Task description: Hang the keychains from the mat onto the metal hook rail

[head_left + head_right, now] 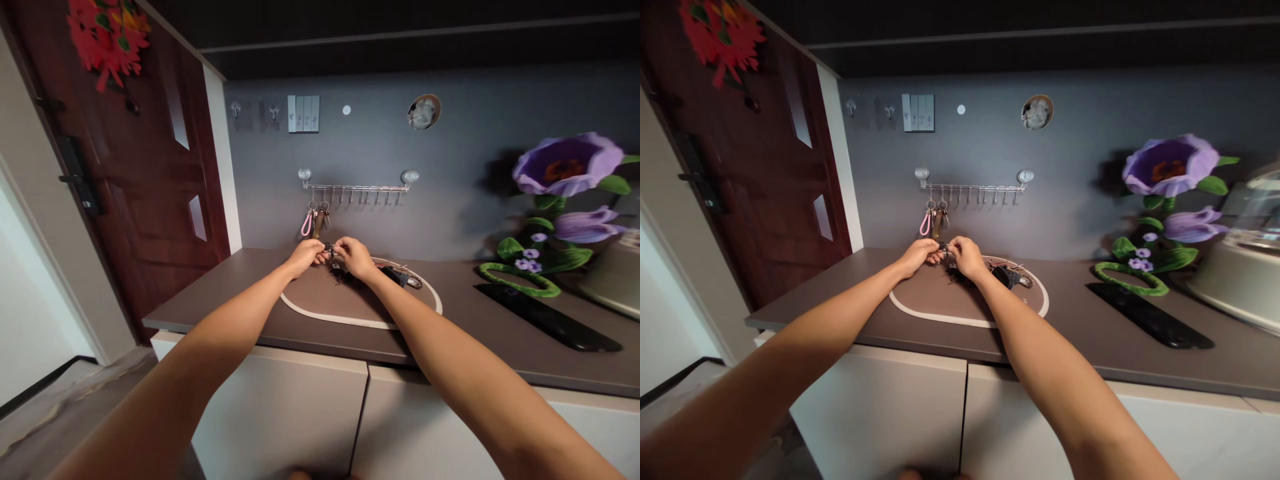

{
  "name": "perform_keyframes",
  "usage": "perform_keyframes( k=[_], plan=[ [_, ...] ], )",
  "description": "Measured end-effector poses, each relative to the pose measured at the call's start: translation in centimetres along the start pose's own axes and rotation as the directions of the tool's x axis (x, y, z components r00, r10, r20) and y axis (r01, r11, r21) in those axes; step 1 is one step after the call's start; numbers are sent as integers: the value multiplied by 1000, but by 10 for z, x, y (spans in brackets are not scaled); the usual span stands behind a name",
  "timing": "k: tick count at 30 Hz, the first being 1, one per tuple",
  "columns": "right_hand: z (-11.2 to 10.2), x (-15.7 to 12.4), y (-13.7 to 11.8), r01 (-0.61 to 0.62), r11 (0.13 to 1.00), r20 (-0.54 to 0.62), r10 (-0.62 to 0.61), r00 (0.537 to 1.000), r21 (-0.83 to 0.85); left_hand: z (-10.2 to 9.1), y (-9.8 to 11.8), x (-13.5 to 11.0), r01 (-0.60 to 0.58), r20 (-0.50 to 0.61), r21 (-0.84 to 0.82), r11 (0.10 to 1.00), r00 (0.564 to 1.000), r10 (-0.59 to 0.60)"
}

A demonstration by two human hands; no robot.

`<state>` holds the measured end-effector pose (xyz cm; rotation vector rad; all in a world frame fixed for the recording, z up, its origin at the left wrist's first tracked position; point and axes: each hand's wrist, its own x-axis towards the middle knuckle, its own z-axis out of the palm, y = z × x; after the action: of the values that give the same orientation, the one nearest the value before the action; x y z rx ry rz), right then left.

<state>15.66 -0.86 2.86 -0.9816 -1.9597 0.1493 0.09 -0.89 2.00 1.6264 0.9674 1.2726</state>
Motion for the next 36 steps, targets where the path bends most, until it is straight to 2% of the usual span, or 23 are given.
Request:
perform_keyframes(
  k=[5,12,17,21,25,30,36],
  plan=[
    [1,2,4,-66,988,-17,69,997,137,1,-3,0,42,55,30,999,998,-44],
    [2,2,5,-130,962,-5,135,991,238,3,-3,-3,-24,111,108,994,994,12],
    [3,2,5,-179,928,25,181,983,325,0,-10,1,-88,80,280,956,994,69],
    [4,2,6,-188,909,21,195,981,373,-1,-8,0,-135,13,470,872,989,147],
    [4,2,5,-216,882,22,228,973,419,-1,-1,-4,-157,-30,592,790,976,216],
    [3,1,0,-301,822,72,305,949,484,-4,-4,-3,-180,-21,669,721,965,261],
    [-2,9,-7,-299,823,43,319,947,483,-7,-11,1,-165,-49,665,728,963,264]
  ],
)
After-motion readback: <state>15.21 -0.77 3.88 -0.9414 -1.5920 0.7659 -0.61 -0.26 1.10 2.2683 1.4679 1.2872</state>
